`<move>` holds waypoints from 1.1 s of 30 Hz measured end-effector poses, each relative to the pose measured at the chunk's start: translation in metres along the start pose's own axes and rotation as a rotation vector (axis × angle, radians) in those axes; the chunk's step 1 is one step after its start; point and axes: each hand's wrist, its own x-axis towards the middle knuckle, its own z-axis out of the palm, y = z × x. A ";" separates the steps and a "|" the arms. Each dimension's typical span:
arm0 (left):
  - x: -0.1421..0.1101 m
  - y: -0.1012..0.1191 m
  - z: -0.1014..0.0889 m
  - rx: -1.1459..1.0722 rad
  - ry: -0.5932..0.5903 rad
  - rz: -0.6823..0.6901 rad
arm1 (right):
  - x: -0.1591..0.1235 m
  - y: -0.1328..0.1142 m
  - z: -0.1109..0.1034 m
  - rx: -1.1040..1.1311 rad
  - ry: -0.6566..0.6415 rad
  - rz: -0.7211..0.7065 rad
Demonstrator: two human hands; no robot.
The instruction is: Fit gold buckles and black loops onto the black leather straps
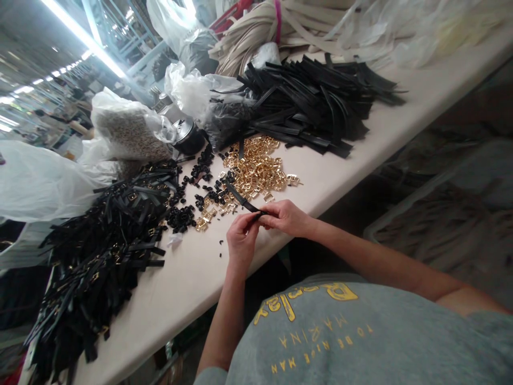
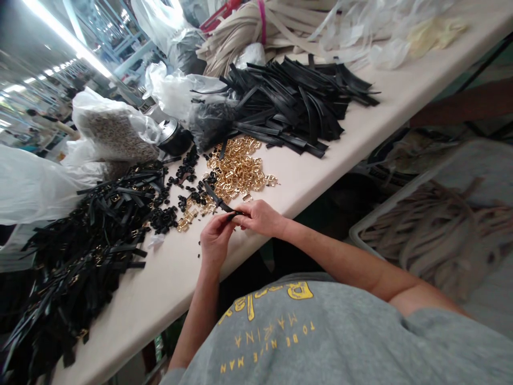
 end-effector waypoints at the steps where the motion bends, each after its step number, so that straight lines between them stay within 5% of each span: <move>1: -0.002 0.000 0.001 -0.058 0.008 -0.052 | 0.000 0.001 0.001 0.026 0.015 0.013; 6: -0.003 0.001 0.000 -0.449 0.168 -0.341 | -0.002 0.001 0.003 0.086 0.038 0.042; 11: 0.010 0.001 -0.004 -0.675 0.311 -0.449 | -0.003 -0.004 0.004 -0.098 0.079 0.038; 21: -0.001 0.001 0.016 -0.597 0.341 -0.383 | -0.002 -0.006 0.008 -0.222 0.133 0.058; 33: -0.004 -0.006 0.012 -0.485 0.203 -0.375 | -0.004 -0.004 0.004 -0.078 0.062 -0.024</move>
